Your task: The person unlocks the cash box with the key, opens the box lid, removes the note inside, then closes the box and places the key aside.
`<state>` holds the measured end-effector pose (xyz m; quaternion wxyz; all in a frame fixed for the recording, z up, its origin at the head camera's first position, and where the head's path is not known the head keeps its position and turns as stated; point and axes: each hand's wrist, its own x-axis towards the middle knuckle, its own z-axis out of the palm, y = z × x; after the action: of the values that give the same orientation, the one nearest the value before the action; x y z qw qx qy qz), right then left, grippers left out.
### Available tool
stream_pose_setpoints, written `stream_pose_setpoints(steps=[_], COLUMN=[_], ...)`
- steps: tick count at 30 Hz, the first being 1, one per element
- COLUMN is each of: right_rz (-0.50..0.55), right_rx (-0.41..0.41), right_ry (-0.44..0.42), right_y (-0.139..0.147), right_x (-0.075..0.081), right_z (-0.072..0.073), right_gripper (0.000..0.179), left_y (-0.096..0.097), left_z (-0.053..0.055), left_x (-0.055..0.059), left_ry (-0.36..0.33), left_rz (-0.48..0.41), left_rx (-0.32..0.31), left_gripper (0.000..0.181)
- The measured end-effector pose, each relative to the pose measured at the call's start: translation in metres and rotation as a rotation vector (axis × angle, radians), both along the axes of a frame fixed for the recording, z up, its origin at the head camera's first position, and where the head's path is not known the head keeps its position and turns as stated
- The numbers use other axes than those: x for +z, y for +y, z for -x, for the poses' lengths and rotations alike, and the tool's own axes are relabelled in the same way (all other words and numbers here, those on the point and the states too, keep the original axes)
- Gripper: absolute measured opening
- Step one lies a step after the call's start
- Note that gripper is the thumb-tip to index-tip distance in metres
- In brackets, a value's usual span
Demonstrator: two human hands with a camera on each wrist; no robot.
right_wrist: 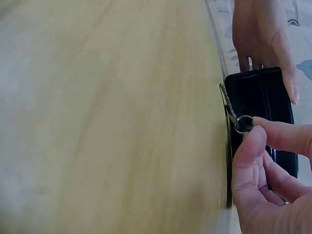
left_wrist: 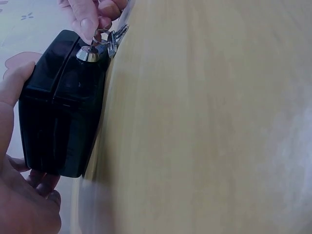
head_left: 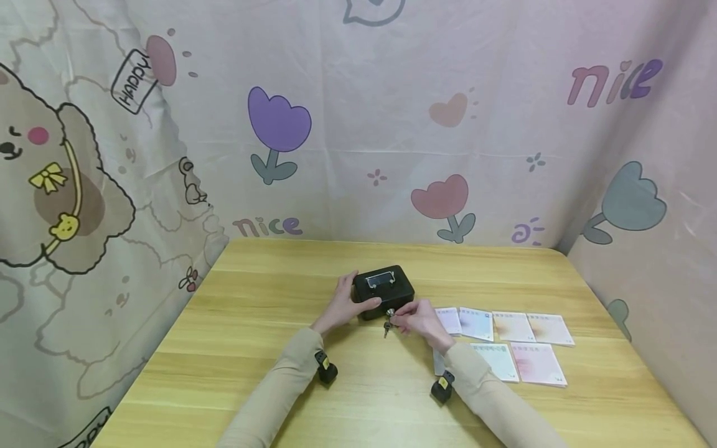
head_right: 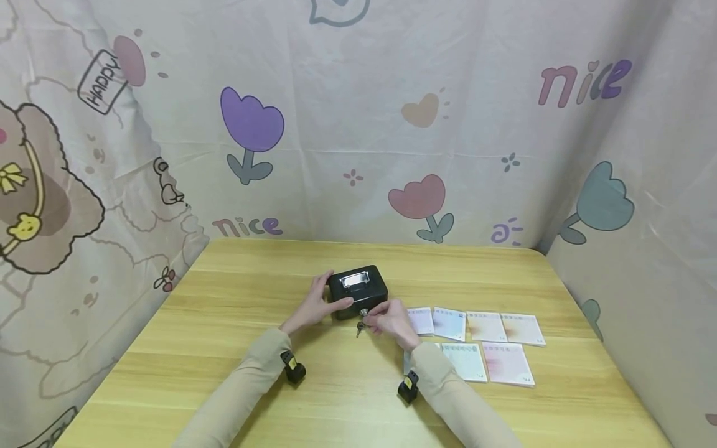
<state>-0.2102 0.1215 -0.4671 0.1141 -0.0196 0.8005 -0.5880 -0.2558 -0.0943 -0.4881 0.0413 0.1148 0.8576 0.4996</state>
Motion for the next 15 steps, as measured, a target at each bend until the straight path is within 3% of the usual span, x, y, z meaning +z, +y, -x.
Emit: stream_pose_setpoints(steps=[4, 10, 15], right_rz=[-0.013, -0.037, -0.020], right_rx=[-0.009, 0.046, 0.019], right_ry=[-0.010, -0.022, -0.032], right_y=[0.002, 0.004, 0.001], right_x=[-0.018, -0.019, -0.019], right_z=[0.011, 0.011, 0.012], right_gripper=[0.016, 0.017, 0.014], left_y=[0.000, 0.001, 0.001], left_z=[0.000, -0.001, -0.001], left_x=[0.000, 0.000, 0.001], left_ry=[0.001, 0.013, 0.008], left_rz=[0.006, 0.014, 0.017], left_rx=[0.001, 0.003, 0.007], left_gripper=[0.107, 0.107, 0.106])
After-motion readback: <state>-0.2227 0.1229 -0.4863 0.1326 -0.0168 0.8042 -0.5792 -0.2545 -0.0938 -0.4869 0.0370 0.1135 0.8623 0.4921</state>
